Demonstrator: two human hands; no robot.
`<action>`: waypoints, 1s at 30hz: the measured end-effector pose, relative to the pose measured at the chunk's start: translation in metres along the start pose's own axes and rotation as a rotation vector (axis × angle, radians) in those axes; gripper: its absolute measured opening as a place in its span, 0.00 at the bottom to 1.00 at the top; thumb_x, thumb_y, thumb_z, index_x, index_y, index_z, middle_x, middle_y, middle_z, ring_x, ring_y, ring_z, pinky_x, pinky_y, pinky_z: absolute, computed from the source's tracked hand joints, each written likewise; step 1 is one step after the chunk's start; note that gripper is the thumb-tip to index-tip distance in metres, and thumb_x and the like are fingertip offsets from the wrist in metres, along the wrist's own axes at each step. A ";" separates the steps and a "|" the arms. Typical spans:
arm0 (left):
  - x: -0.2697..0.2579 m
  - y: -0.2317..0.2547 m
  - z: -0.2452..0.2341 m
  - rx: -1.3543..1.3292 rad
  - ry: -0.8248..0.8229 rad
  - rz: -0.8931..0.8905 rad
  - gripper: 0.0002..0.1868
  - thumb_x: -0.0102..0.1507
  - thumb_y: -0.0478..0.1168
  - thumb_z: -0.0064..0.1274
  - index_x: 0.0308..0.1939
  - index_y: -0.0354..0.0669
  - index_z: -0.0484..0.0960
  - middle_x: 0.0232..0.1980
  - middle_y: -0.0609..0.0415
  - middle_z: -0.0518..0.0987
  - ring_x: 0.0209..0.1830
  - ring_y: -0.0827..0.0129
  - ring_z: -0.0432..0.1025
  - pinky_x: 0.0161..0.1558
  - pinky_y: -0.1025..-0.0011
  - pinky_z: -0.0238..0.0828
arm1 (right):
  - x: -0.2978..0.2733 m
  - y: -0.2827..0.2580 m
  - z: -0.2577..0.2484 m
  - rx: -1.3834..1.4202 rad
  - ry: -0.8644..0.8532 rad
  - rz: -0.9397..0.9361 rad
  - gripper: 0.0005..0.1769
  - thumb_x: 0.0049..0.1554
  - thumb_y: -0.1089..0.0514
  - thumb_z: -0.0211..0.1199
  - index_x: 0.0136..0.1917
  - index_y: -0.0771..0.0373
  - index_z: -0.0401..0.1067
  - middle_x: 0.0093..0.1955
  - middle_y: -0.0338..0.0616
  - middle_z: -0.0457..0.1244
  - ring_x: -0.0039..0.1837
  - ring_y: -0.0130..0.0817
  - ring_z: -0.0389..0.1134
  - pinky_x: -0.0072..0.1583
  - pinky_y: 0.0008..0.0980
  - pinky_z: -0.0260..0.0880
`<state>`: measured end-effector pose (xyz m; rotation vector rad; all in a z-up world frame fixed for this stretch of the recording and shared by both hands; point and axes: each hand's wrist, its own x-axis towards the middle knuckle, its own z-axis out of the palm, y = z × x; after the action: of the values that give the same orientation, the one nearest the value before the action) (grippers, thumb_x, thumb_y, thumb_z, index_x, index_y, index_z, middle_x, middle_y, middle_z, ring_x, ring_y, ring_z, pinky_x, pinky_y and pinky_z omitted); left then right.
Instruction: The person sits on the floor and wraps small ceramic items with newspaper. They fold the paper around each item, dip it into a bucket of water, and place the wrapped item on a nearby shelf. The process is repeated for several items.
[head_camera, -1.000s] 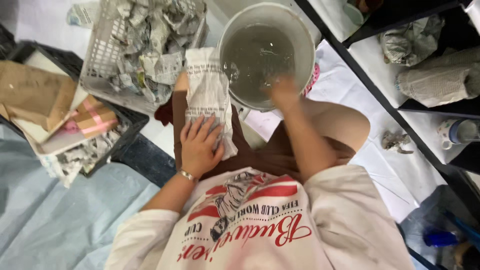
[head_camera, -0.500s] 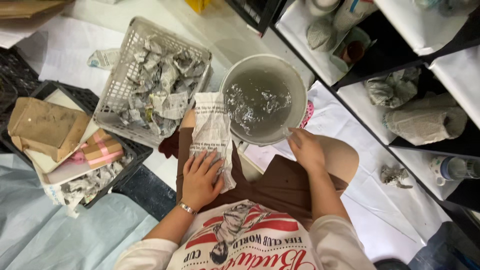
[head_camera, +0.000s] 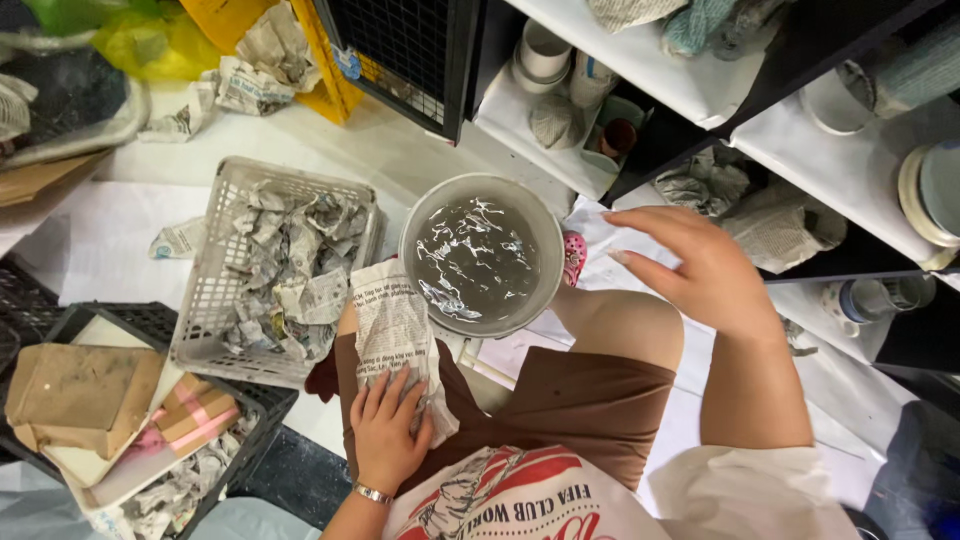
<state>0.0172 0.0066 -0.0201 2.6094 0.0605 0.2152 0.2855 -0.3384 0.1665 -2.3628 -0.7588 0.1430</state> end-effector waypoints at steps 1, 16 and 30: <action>-0.004 0.000 -0.001 -0.006 -0.005 0.000 0.23 0.56 0.45 0.57 0.55 0.53 0.82 0.69 0.54 0.73 0.71 0.54 0.63 0.70 0.50 0.50 | -0.007 -0.001 0.003 0.288 0.054 -0.008 0.19 0.60 0.53 0.63 0.63 0.58 0.74 0.60 0.51 0.69 0.62 0.50 0.70 0.62 0.46 0.69; 0.000 0.001 -0.001 -0.096 0.009 0.001 0.21 0.56 0.44 0.57 0.53 0.49 0.83 0.67 0.54 0.75 0.70 0.55 0.63 0.69 0.50 0.51 | -0.059 0.010 0.219 -0.058 -0.512 0.120 0.19 0.57 0.51 0.64 0.61 0.55 0.76 0.59 0.44 0.69 0.62 0.46 0.68 0.64 0.41 0.66; 0.001 0.006 0.005 -0.043 0.014 0.001 0.21 0.56 0.44 0.57 0.54 0.49 0.82 0.66 0.53 0.74 0.70 0.53 0.62 0.68 0.48 0.50 | -0.124 0.082 0.230 1.032 -0.545 0.820 0.27 0.60 0.53 0.56 0.72 0.55 0.63 0.73 0.39 0.62 0.69 0.36 0.68 0.65 0.40 0.70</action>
<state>0.0194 -0.0011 -0.0213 2.5651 0.0591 0.2329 0.1573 -0.3323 -0.0757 -1.4586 0.1529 1.2272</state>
